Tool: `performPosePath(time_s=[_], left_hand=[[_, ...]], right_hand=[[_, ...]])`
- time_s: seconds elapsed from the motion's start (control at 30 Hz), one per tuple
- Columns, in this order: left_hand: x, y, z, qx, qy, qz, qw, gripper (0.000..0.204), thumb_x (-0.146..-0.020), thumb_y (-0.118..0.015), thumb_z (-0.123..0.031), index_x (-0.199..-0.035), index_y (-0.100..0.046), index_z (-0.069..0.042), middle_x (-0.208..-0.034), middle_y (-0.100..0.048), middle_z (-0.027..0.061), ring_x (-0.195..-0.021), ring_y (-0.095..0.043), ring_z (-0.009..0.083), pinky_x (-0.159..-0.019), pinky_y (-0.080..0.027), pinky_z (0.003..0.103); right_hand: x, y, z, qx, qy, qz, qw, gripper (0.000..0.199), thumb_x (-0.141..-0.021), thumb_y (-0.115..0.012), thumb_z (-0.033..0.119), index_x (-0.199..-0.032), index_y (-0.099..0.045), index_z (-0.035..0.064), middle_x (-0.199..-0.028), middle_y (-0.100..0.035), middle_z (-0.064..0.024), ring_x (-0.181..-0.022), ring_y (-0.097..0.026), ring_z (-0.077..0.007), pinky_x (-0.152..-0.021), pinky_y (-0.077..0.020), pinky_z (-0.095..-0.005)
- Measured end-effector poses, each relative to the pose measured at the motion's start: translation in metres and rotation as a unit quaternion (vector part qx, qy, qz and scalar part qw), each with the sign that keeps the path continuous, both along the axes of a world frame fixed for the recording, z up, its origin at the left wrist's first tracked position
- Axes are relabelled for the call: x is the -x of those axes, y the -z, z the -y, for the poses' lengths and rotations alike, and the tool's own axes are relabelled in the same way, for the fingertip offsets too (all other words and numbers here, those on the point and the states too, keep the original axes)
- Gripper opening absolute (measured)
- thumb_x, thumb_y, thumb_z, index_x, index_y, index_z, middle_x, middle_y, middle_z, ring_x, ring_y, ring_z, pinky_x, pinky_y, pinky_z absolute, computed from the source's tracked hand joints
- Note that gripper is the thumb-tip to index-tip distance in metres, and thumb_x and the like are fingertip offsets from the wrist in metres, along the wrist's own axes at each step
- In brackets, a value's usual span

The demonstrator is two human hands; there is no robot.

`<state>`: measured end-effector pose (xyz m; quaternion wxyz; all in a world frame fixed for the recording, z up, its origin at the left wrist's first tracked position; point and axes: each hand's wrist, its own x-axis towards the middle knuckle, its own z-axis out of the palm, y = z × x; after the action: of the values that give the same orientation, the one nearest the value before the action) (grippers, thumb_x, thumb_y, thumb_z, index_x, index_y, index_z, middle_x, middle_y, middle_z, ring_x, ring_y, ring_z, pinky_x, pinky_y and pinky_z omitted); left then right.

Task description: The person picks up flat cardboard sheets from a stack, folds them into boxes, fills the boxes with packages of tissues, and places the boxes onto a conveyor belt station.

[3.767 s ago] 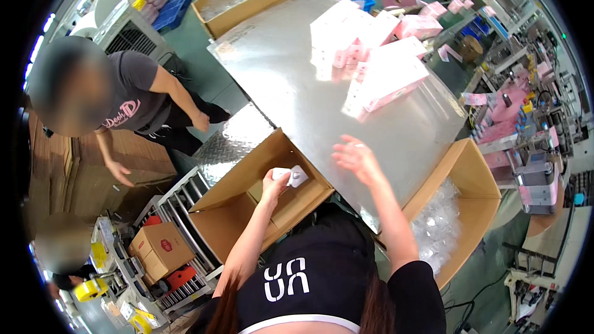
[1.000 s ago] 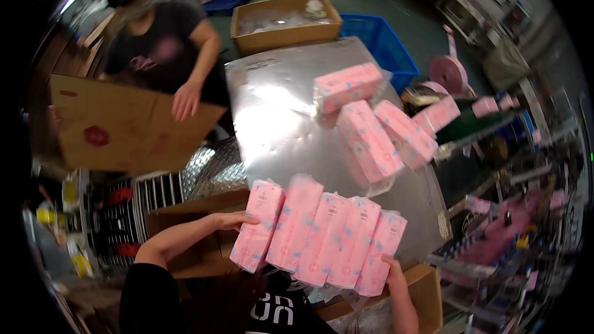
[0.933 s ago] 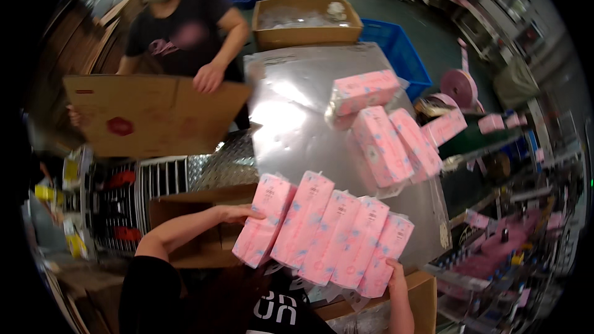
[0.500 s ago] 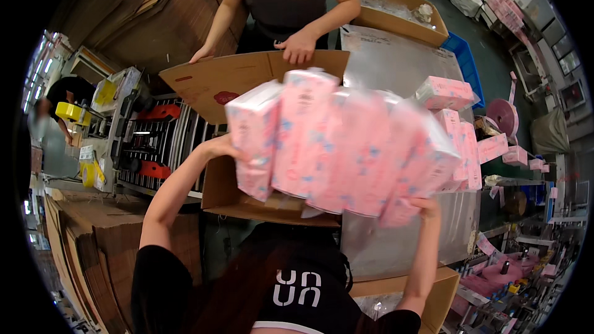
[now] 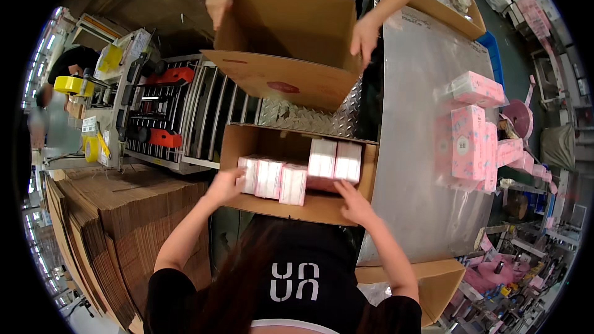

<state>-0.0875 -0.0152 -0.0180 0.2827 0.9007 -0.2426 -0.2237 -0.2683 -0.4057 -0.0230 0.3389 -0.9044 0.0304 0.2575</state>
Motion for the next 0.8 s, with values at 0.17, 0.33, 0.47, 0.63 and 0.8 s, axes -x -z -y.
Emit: performPosePath(time_s=[0.17, 0.33, 0.47, 0.63, 0.8], left_hand=[[0.007, 0.07, 0.054, -0.263, 0.126, -0.217, 0.931, 0.138, -0.055, -0.072, -0.082, -0.158, 0.001, -0.024, -0.162, 0.013, 0.0175, -0.146, 0.012, 0.0474, -0.099, -0.01, 0.084], [-0.037, 0.093, 0.108, -0.28, 0.098, 0.009, 0.955, 0.142, -0.046, -0.079, -0.076, -0.157, -0.008, -0.022, -0.163, 0.001, 0.0155, -0.149, -0.001, 0.0417, -0.096, -0.013, 0.086], [-0.044, 0.11, 0.111, -0.073, -0.031, 0.092, 0.993, 0.107, -0.071, -0.075, -0.06, -0.153, -0.023, -0.017, -0.158, -0.017, 0.0193, -0.148, -0.012, 0.0417, -0.105, -0.011, 0.079], [-0.035, 0.092, 0.107, -0.212, 0.104, 0.075, 0.969, 0.11, -0.062, -0.073, -0.073, -0.152, -0.03, -0.025, -0.159, -0.016, 0.0178, -0.147, -0.011, 0.0423, -0.099, -0.012, 0.083], [-0.083, 0.135, 0.129, -0.154, 0.029, 0.034, 0.987, 0.088, -0.073, -0.064, -0.073, -0.144, -0.046, -0.023, -0.151, -0.033, 0.0203, -0.141, -0.028, 0.0429, -0.109, -0.028, 0.065]], right_hand=[[-0.031, 0.085, -0.025, 0.107, -0.025, 0.063, 0.992, 0.074, -0.073, -0.071, 0.012, -0.14, -0.04, 0.007, -0.142, -0.043, -0.0199, -0.134, -0.041, -0.0363, -0.108, -0.0372, -0.0464], [-0.082, 0.076, -0.013, 0.226, 0.019, 0.108, 0.968, 0.084, -0.07, -0.079, 0.018, -0.143, -0.038, 0.0123, -0.143, -0.039, -0.0163, -0.14, -0.031, -0.034, -0.11, -0.0297, -0.0618], [-0.098, 0.104, 0.014, 0.254, -0.01, 0.088, 0.963, 0.094, -0.069, -0.077, 0.016, -0.15, -0.029, 0.0205, -0.15, -0.032, -0.0123, -0.144, -0.025, -0.0331, -0.107, -0.0247, -0.072], [-0.114, 0.108, 0.01, 0.226, 0.003, 0.011, 0.974, 0.096, -0.067, -0.073, 0.009, -0.15, -0.028, 0.0218, -0.153, -0.029, -0.0094, -0.145, -0.026, -0.0314, -0.103, -0.0246, -0.0763], [-0.143, 0.156, 0.018, 0.209, 0.029, 0.001, 0.977, 0.091, -0.067, -0.074, 0.01, -0.147, -0.031, 0.0229, -0.154, -0.032, -0.008, -0.142, -0.033, -0.0289, -0.102, -0.0241, -0.0789]])
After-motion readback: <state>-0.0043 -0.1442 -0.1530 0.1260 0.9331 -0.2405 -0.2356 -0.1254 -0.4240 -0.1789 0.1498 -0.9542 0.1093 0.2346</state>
